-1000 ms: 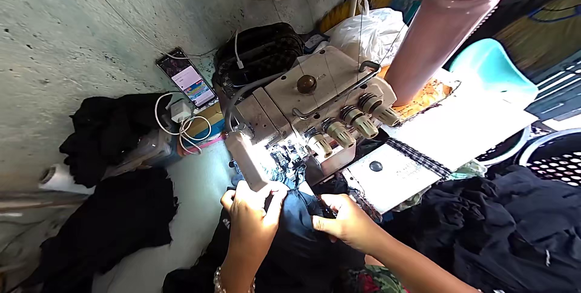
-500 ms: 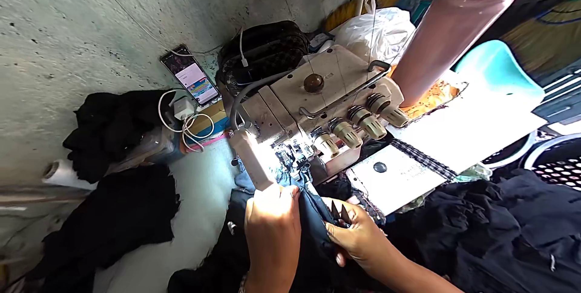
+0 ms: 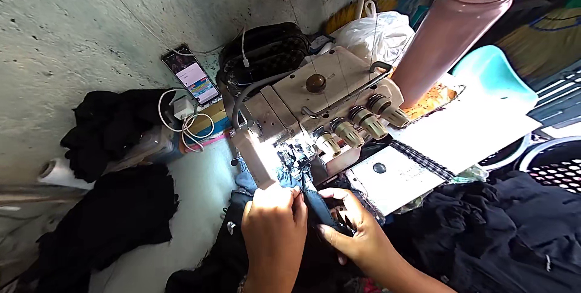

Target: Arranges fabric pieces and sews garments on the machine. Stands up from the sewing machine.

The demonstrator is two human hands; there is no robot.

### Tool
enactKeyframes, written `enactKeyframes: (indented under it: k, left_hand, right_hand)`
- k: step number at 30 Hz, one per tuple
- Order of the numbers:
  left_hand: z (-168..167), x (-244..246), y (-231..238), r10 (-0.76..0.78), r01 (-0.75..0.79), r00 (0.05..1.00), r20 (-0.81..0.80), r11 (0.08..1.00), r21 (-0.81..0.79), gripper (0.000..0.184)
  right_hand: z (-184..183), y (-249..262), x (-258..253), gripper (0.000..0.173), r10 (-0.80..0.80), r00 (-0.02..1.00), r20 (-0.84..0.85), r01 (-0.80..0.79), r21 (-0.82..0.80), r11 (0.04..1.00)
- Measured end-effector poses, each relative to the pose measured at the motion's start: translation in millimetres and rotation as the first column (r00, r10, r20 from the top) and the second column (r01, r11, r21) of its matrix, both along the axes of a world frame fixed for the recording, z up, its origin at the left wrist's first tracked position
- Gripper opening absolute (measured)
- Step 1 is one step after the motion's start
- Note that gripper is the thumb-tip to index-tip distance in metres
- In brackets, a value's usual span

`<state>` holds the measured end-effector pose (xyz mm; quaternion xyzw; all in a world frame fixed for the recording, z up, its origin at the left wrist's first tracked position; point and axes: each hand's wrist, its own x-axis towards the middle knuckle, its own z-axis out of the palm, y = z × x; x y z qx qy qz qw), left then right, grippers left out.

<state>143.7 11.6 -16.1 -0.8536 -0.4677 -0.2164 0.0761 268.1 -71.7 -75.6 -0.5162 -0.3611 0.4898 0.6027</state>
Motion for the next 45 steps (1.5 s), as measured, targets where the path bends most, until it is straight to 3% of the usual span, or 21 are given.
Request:
enactKeyframes:
  k: [4, 6, 8, 12, 15, 18, 19, 22, 24, 30, 45]
  left_hand:
    - [-10, -12, 8, -0.021, 0.039, 0.986, 0.164, 0.994, -0.104, 0.019]
    - [-14, -17, 12, -0.021, 0.062, 0.97, 0.243, 0.984, -0.165, 0.018]
    - [-17, -22, 16, -0.019, 0.086, 0.955, 0.295, 0.972, -0.217, 0.017]
    - [-18, -23, 17, -0.03, 0.096, 0.953, 0.3, 0.973, -0.208, 0.018]
    - [-12, -16, 1, -0.113, 0.131, 0.981, 0.157, 0.985, -0.114, 0.028]
    - [-14, -11, -22, -0.134, 0.134, 0.99, -0.035, 0.991, -0.025, 0.038]
    - [-19, -11, -26, -0.127, 0.128, 0.989, -0.072, 0.992, 0.016, 0.038]
    - [-27, -7, -32, -0.114, 0.126, 0.986, -0.118, 0.987, 0.103, 0.036]
    - [-28, -1, -34, -0.088, 0.106, 0.987, -0.135, 0.986, 0.13, 0.035]
    - [-31, 10, -31, -0.065, 0.08, 0.991, -0.12, 0.989, 0.125, 0.03]
    - [-29, 9, -19, -0.081, 0.086, 0.993, -0.085, 0.995, 0.053, 0.032]
  right_hand:
    - [0, 7, 3, 0.029, 0.06, 0.945, -0.32, -0.148, -0.26, 0.954]
    - [-1, 9, 4, 0.018, 0.094, 0.899, -0.427, -0.227, -0.273, 0.935]
    - [-2, 6, 4, 0.007, 0.137, 0.912, -0.386, -0.232, -0.212, 0.949]
    - [-11, 4, 5, 0.006, 0.146, 0.971, -0.186, -0.16, -0.062, 0.985]
    - [-22, 8, 13, 0.015, 0.138, 0.986, -0.093, -0.148, -0.108, 0.983]
    - [-20, 9, 20, 0.009, 0.139, 0.989, -0.058, -0.146, -0.147, 0.978]
    - [-21, 7, 21, 0.009, 0.157, 0.987, -0.041, -0.161, -0.102, 0.982]
    - [-30, 3, 19, 0.037, 0.156, 0.985, 0.078, -0.163, 0.092, 0.982]
    - [-35, 0, 14, 0.032, 0.073, 0.981, 0.18, -0.105, 0.176, 0.979]
    - [-26, -1, 13, 0.021, 0.065, 0.995, 0.077, -0.071, 0.072, 0.995]
    - [-20, 13, 10, 0.017, 0.048, 0.998, 0.041, -0.05, 0.048, 0.998]
